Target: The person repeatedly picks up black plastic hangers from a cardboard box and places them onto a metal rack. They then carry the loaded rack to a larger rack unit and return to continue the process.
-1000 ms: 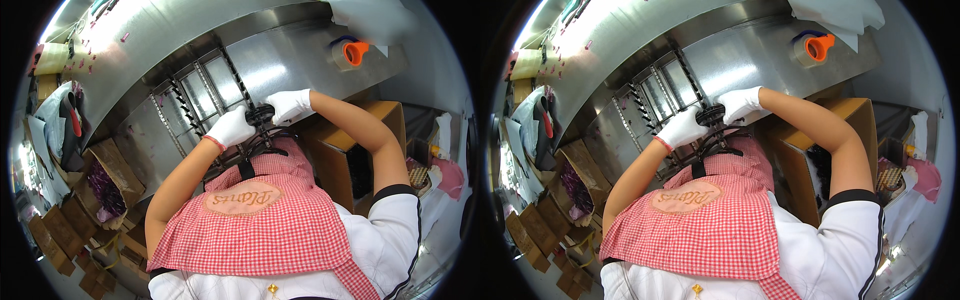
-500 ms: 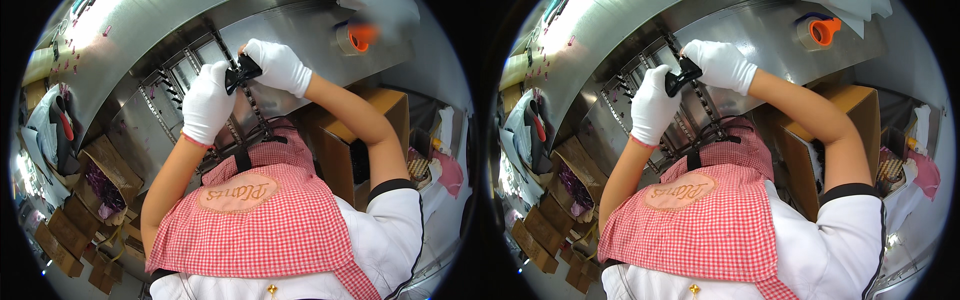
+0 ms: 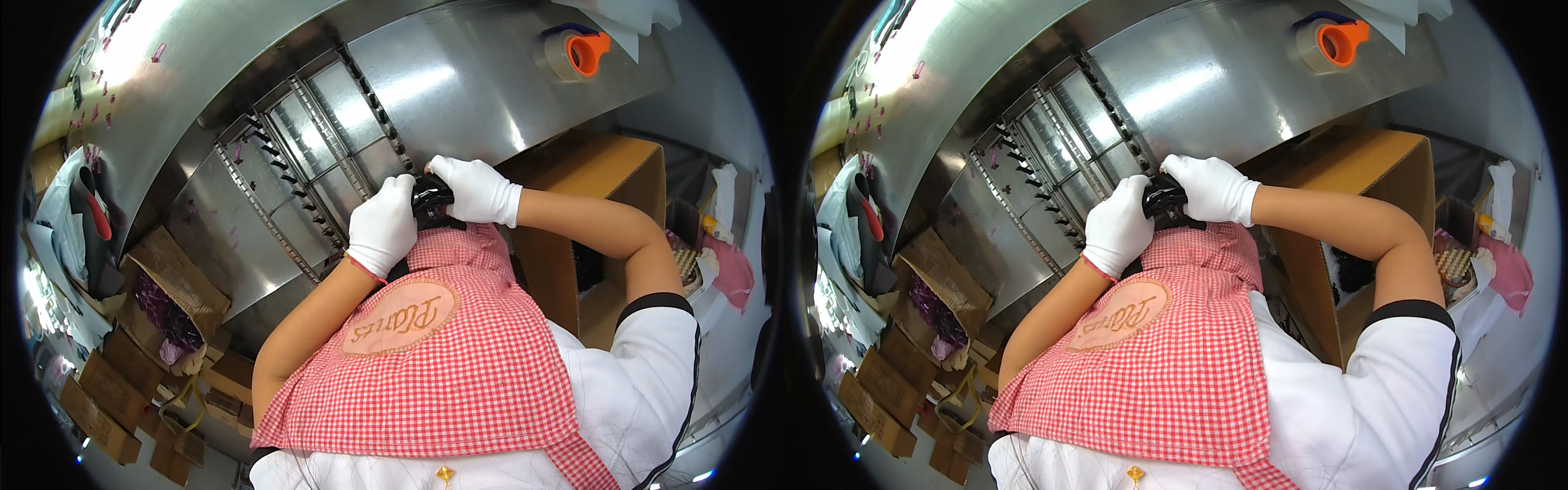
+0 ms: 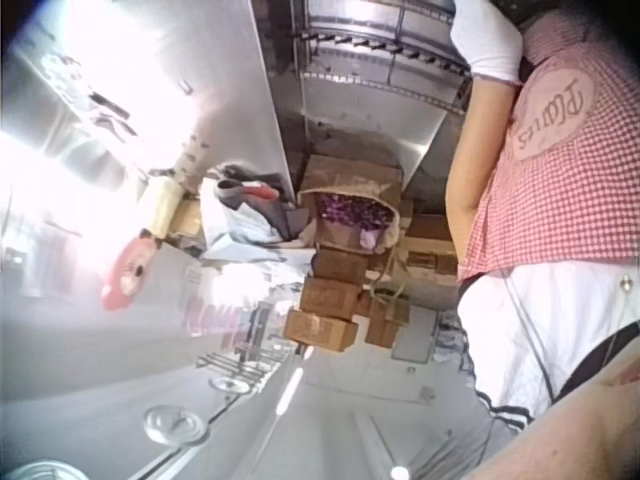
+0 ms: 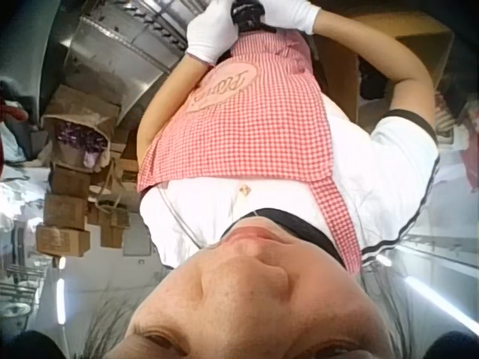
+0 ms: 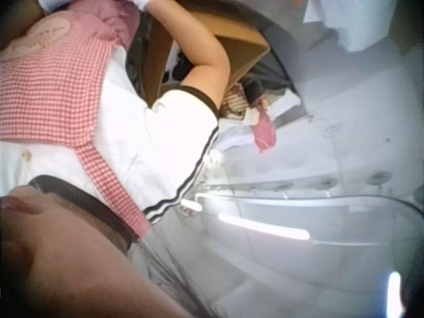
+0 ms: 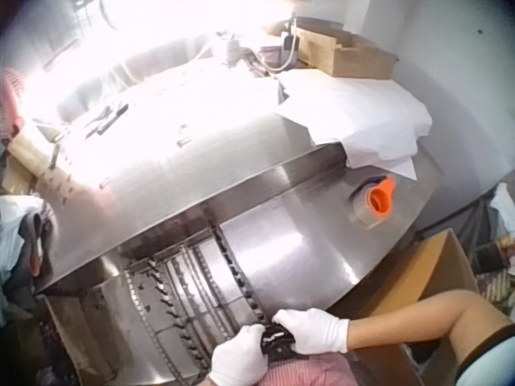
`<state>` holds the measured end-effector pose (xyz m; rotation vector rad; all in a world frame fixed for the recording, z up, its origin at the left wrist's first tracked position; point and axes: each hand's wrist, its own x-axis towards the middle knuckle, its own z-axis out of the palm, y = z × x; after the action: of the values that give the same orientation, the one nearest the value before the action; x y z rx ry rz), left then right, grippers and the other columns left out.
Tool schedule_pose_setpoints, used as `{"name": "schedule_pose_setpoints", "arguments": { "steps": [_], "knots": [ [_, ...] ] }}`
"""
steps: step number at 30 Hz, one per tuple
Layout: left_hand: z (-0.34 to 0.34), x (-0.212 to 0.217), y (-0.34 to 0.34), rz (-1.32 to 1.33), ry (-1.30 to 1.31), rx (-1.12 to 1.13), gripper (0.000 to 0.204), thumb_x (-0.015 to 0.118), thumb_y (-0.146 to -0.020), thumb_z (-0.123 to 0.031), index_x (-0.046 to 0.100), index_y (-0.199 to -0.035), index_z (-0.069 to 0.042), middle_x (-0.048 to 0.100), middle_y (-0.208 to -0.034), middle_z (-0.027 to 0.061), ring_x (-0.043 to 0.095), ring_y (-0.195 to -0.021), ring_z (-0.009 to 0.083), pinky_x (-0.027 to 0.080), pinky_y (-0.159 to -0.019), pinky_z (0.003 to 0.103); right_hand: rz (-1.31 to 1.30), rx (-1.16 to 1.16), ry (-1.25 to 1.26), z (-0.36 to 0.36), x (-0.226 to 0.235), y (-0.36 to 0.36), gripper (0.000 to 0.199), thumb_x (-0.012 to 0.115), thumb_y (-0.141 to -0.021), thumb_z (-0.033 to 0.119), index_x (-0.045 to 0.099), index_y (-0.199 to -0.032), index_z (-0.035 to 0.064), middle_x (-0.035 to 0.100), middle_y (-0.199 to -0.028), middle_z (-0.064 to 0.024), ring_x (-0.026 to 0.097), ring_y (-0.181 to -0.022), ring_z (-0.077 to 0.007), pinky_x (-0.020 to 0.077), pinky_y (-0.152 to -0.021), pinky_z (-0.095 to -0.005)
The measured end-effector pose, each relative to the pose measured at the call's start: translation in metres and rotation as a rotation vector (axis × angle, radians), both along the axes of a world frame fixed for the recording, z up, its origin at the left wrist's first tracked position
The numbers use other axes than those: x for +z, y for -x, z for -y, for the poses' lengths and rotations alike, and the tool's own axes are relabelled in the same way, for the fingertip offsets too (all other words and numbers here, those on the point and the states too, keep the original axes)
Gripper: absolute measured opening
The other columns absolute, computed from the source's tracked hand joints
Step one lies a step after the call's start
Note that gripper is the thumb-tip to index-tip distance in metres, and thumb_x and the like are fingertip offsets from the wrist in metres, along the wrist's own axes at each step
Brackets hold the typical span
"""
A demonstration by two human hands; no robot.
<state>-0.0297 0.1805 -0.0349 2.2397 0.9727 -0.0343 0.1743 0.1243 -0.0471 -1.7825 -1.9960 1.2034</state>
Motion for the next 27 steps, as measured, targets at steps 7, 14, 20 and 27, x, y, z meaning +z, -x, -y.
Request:
{"name": "schedule_pose_setpoints", "arguments": {
  "steps": [7, 14, 20, 27],
  "knots": [
    [-0.037, 0.031, -0.011, 0.038, -0.737, -0.024, 0.043, 0.067, -0.073, -0.005, 0.059, -0.113, -0.017, 0.065, -0.098, 0.0042, 0.064, -0.068, 0.0228, 0.051, -0.058, 0.036, 0.159, -0.082, -0.859, -0.048, 0.019, 0.000, 0.042, 0.076, -0.069, 0.007, 0.058, -0.106, 0.0087, 0.066, -0.098, -0.0064, 0.067, -0.077, -0.0246, 0.0555, -0.068, -0.0348],
    [-0.064, 0.122, -0.041, 1.144, -0.380, 0.236, 0.099, 0.083, -0.065, -0.001, 0.029, -0.148, 0.000, 0.048, -0.138, 0.0213, 0.056, -0.117, 0.0294, 0.049, -0.099, 0.042, -0.083, -0.669, -1.021, -0.039, 0.121, -0.009, 0.048, 0.078, -0.067, 0.002, 0.058, -0.110, 0.0080, 0.065, -0.095, -0.0082, 0.068, -0.083, -0.0223, 0.0556, -0.075, -0.0308],
    [0.034, 0.140, -0.089, 1.090, 0.891, 0.011, 0.058, 0.077, -0.072, 0.011, 0.054, -0.125, 0.002, 0.061, -0.119, 0.0062, 0.059, -0.111, 0.0180, 0.048, -0.100, 0.031, -0.406, -1.139, -0.757, 0.063, 0.128, 0.048, 0.074, 0.085, -0.069, 0.013, 0.043, -0.130, 0.0037, 0.062, -0.106, -0.0081, 0.061, -0.099, -0.0142, 0.0510, -0.090, -0.0304],
    [0.141, 0.147, -0.138, 0.672, 1.129, -0.181, 0.037, 0.074, -0.080, 0.006, 0.059, -0.113, 0.002, 0.067, -0.109, 0.0084, 0.064, -0.107, 0.0162, 0.054, -0.092, 0.030, -0.216, -1.340, -0.563, 0.218, 0.127, 0.061, 0.096, 0.085, -0.071, 0.019, 0.026, -0.145, -0.0017, 0.053, -0.134, -0.0253, 0.060, -0.117, -0.0404, 0.0498, -0.099, -0.0415]
  ]
}}
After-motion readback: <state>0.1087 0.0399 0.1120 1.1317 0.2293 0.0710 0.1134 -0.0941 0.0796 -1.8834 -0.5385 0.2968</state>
